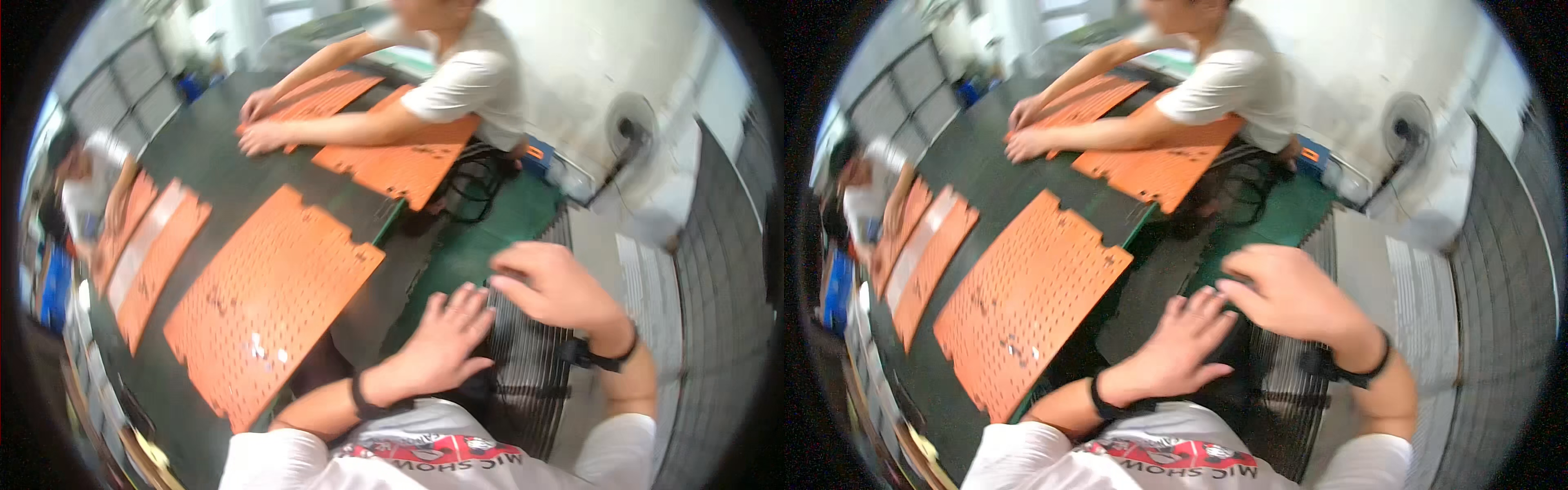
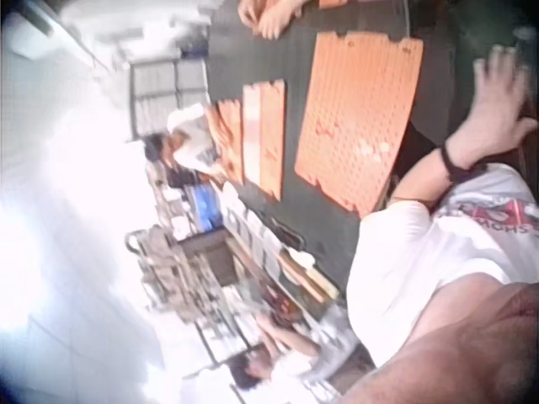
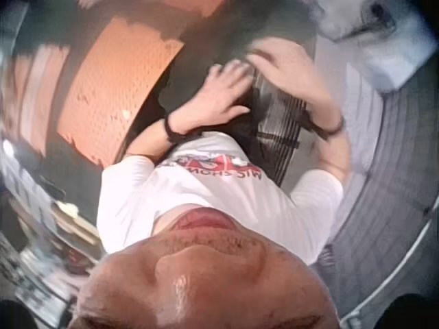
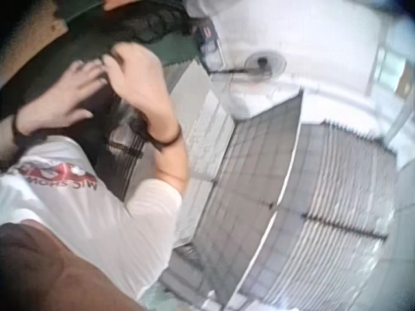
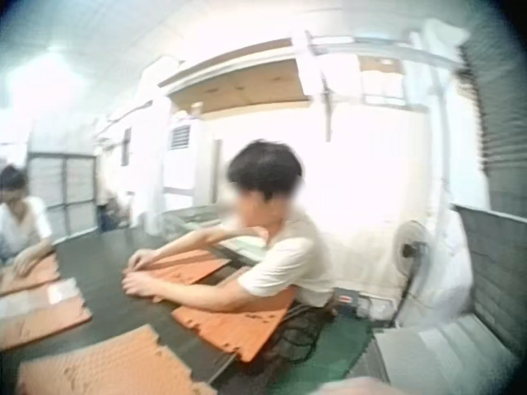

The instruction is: Assembling keyboard membrane and circuitry components on a production line table.

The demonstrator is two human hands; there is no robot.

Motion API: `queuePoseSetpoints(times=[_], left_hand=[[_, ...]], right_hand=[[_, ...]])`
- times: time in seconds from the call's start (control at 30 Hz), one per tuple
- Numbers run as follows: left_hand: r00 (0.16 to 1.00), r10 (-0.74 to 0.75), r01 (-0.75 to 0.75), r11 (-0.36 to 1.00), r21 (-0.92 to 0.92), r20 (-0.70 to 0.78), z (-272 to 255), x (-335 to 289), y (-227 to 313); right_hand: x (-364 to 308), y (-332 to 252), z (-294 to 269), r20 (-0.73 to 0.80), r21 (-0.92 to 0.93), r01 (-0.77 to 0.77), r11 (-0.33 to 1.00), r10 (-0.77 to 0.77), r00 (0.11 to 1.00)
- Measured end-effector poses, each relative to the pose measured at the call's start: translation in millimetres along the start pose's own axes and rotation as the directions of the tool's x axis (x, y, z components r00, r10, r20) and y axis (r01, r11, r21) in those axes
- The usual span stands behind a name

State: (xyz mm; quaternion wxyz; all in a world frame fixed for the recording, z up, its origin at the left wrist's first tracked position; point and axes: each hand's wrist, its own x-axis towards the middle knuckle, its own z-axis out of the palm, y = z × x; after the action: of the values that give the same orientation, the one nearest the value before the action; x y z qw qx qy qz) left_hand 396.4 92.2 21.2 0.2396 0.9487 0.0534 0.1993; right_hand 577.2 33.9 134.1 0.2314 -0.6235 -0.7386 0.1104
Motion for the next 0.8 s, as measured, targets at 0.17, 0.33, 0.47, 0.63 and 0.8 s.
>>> queuePoseSetpoints(times=[0.17, 0.33, 0.47, 0.63, 0.8], left_hand=[[0.826, -0.529, 0.553, 0.828, 0.093, -0.195, -91, -107, -11], [0.337, -0.762, 0.938, 0.319, 0.133, -0.553, -103, -257, 7], [0.064, -0.824, 0.99, 0.122, -0.066, -0.562, -87, -313, 21], [0.155, -0.768, 0.984, 0.176, 0.028, -0.621, -78, -291, -2], [0.222, -0.76, 0.975, 0.154, 0.163, -0.611, -77, -291, -7]], right_hand=[[99, -4, 101, -0.079, -0.041, 0.123, 0.992, -0.125, 0.989], [109, 12, 178, -0.253, 0.095, -0.015, 0.995, 0.038, 0.967], [99, 9, 201, -0.217, 0.281, -0.094, 0.955, 0.159, 0.963], [99, 29, 210, -0.285, 0.374, -0.027, 0.927, 0.143, 0.948], [83, 43, 226, -0.114, 0.821, -0.146, 0.552, 0.408, 0.906]])
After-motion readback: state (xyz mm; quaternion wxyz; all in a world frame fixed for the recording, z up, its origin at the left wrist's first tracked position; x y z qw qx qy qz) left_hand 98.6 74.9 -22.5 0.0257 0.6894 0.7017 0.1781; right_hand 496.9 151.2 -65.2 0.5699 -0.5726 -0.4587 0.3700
